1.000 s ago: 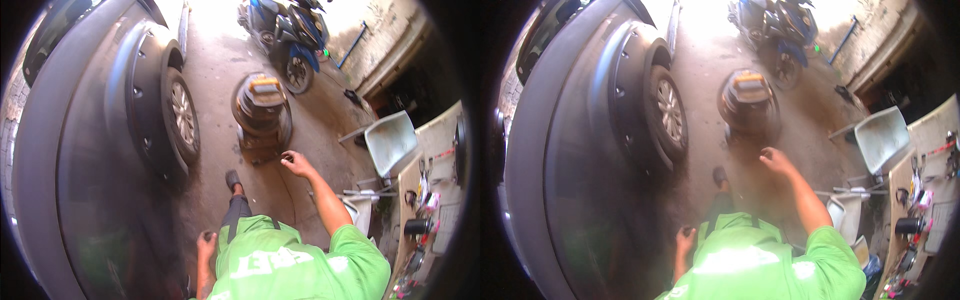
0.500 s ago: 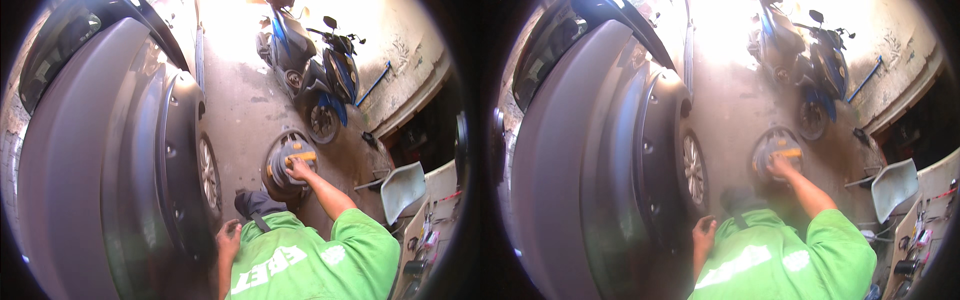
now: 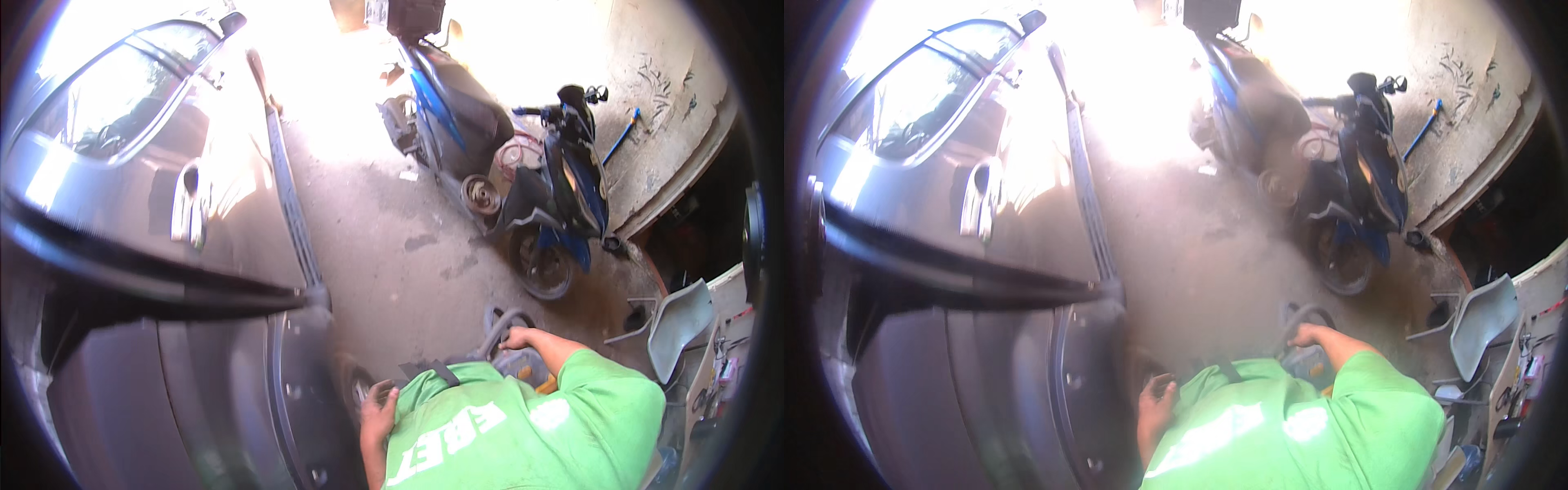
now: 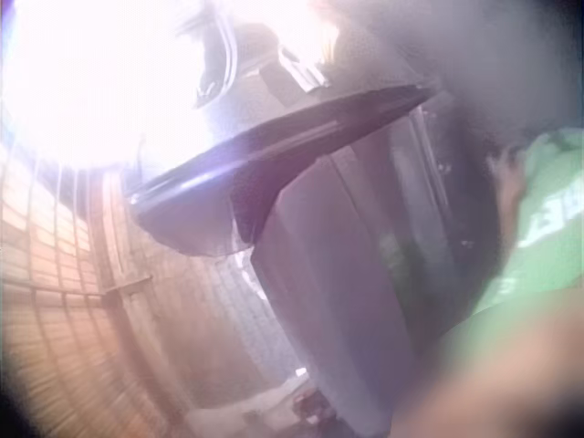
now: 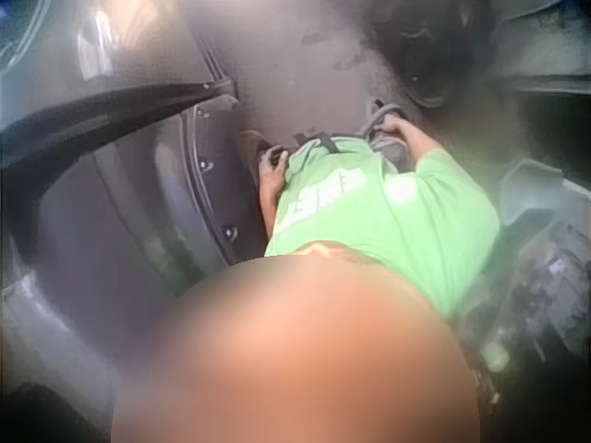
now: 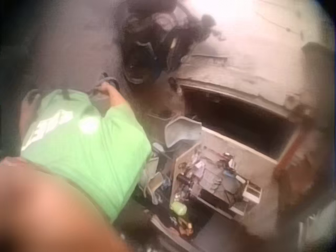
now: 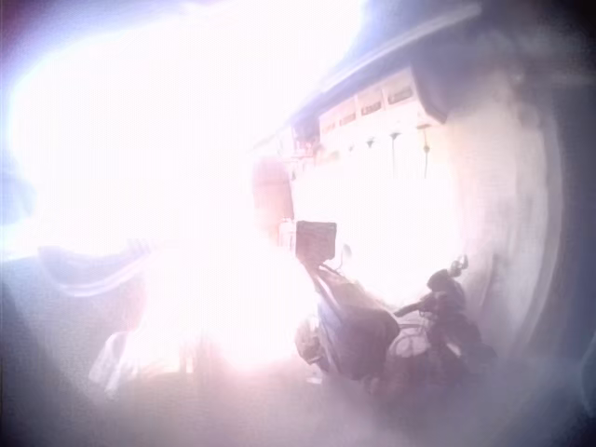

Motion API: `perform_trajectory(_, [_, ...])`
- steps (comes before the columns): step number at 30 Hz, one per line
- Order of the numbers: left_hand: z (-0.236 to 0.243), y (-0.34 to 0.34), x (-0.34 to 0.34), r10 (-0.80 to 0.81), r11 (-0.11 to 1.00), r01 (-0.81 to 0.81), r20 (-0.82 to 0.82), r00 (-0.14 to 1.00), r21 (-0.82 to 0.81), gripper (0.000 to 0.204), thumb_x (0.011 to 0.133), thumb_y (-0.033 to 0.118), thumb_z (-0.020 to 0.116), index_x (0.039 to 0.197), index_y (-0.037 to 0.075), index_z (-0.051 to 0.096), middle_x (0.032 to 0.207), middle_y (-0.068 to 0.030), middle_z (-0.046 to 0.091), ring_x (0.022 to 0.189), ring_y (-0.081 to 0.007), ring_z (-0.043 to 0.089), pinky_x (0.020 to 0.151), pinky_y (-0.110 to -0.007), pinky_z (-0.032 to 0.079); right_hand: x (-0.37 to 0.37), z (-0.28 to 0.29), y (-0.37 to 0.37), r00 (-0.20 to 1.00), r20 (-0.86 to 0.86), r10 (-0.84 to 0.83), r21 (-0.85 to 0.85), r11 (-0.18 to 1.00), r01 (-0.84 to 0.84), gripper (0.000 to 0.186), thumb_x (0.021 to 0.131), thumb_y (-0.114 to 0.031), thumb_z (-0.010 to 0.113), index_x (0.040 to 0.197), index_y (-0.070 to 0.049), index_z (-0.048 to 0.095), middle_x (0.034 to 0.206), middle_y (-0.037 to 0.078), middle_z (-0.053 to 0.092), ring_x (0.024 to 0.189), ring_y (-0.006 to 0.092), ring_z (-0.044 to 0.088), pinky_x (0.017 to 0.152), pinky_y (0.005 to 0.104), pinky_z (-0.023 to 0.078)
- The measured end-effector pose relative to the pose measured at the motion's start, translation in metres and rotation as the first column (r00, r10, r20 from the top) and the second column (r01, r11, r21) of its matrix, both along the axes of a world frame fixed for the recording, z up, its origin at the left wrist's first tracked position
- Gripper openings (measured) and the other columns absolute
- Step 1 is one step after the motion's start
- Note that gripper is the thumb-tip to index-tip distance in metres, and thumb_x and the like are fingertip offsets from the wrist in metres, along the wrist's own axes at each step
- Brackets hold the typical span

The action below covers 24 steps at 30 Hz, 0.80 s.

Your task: The person uses a hammer to strike a brake assembly clamped in a vise, repeatedly adjusting the part between strikes. After finishing, the person carries the brake assembly across the garage and places it on a scooter.

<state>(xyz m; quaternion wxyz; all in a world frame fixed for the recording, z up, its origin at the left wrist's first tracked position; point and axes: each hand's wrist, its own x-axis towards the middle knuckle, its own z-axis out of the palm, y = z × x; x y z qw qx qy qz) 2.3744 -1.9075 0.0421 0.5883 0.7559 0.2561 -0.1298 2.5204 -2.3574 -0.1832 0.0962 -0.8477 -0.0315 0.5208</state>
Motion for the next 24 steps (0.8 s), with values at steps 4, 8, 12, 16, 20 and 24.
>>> perform_trajectory(4, [-0.012,0.041,0.139,0.022,0.999,-0.025,0.083,0.996,0.038,0.035,0.096,0.021,0.069,0.122,-0.002,0.066,0.112,-0.0183,0.072,0.103,-0.0254,0.070,0.091,-0.037,0.055,0.179,0.057,0.051,0.893,0.316,-0.321,0.370,0.908,0.195,0.050,0.093,-0.041,0.069,0.124,-0.003,0.069,0.110,0.018,0.074,0.096,0.0280,0.072,0.089,0.0389,0.054])
perform_trajectory(8, [-0.038,0.099,0.288,-0.095,0.986,0.103,-0.065,0.993,0.131,0.039,0.095,0.024,0.070,0.123,-0.002,0.065,0.112,-0.0194,0.072,0.102,-0.0266,0.071,0.090,-0.037,0.055,0.330,0.059,0.090,0.810,0.319,-0.492,0.408,0.843,0.351,0.049,0.094,-0.037,0.069,0.126,-0.001,0.067,0.112,0.017,0.073,0.097,0.0256,0.070,0.085,0.0381,0.055])
perform_trajectory(12, [-0.052,0.156,0.460,-0.314,0.841,0.371,-0.205,0.927,0.394,0.044,0.093,0.029,0.068,0.122,-0.003,0.065,0.116,-0.0243,0.070,0.108,-0.0360,0.069,0.094,-0.042,0.053,0.413,0.032,0.093,0.713,0.091,-0.695,0.432,0.673,0.601,0.055,0.092,-0.040,0.071,0.126,0.003,0.066,0.113,0.020,0.073,0.093,0.0278,0.073,0.083,0.0400,0.057])
perform_trajectory(16, [-0.034,0.180,0.645,-0.392,0.803,0.382,-0.078,0.917,0.457,0.047,0.093,0.032,0.068,0.122,-0.005,0.064,0.118,-0.0252,0.069,0.110,-0.0375,0.068,0.095,-0.043,0.053,0.445,0.010,0.082,0.447,-0.114,-0.887,0.122,0.434,0.892,0.043,0.100,-0.036,0.065,0.130,-0.005,0.063,0.110,0.016,0.072,0.091,0.0284,0.073,0.073,0.0470,0.056])
perform_trajectory(20, [-0.025,0.187,0.822,-0.424,0.884,0.390,0.095,0.900,0.256,0.047,0.094,0.034,0.068,0.123,-0.002,0.065,0.119,-0.0238,0.069,0.110,-0.0353,0.069,0.095,-0.043,0.054,0.479,-0.016,0.090,0.200,-0.251,-0.947,-0.090,0.228,0.970,0.048,0.101,-0.033,0.061,0.135,0.001,0.057,0.124,0.024,0.067,0.107,0.0393,0.070,0.089,0.0555,0.054])
perform_trajectory(24, [-0.061,0.200,0.966,-0.489,0.813,0.496,-0.106,0.866,0.304,0.049,0.094,0.035,0.069,0.123,-0.003,0.064,0.120,-0.0231,0.070,0.112,-0.0335,0.069,0.096,-0.042,0.054,0.573,-0.060,0.108,0.157,-0.187,-0.970,-0.106,0.179,0.978,0.047,0.098,-0.027,0.065,0.130,0.006,0.059,0.117,0.028,0.068,0.097,0.0425,0.070,0.084,0.0574,0.057])
